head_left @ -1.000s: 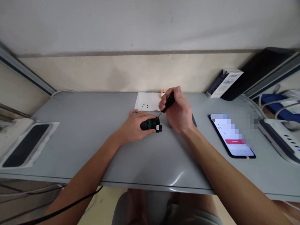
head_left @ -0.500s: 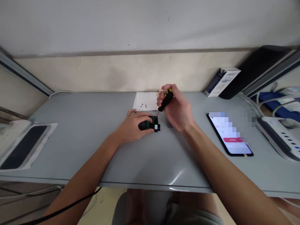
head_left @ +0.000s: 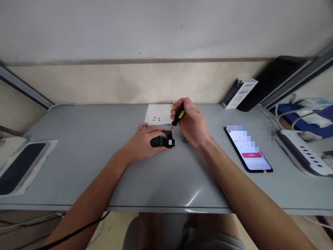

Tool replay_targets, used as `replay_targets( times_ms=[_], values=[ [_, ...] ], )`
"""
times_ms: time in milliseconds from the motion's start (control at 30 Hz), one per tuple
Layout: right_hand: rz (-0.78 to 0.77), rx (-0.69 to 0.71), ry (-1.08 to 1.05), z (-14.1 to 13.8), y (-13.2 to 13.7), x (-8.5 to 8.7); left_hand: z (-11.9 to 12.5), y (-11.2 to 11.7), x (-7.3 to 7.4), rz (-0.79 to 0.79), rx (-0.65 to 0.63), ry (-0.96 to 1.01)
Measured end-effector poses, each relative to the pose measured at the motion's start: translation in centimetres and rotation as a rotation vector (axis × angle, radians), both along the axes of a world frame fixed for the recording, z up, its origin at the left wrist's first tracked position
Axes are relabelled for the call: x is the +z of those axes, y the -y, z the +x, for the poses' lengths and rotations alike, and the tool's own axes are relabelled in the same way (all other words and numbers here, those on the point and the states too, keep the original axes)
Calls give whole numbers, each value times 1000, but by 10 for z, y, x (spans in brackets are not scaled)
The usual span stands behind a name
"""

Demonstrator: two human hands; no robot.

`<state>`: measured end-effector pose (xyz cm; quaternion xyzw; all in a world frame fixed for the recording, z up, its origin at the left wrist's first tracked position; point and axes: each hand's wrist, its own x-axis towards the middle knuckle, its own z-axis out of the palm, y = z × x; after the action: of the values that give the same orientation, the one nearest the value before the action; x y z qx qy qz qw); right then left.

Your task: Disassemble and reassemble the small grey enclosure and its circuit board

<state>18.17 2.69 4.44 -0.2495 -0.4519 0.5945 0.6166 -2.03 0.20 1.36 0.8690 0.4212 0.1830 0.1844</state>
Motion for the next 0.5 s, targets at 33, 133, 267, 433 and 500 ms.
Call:
replay_targets(
  times_ms=[33,133,267,433,500],
  values=[
    [9,-12,17,0,1,0,0,0,0,4,-6,2],
    [31,-32,78,-1,2,0,-1,1,2,-5,-15,2],
    [68,-81,92,-5,2,-1,1,1,3,-28,8,-1],
    [-3,28,-25,-3,1,1,4,0,-3,-32,48,42],
    [-4,28,-18,-1,0,1,4,0,-4,-33,46,48]
  ],
)
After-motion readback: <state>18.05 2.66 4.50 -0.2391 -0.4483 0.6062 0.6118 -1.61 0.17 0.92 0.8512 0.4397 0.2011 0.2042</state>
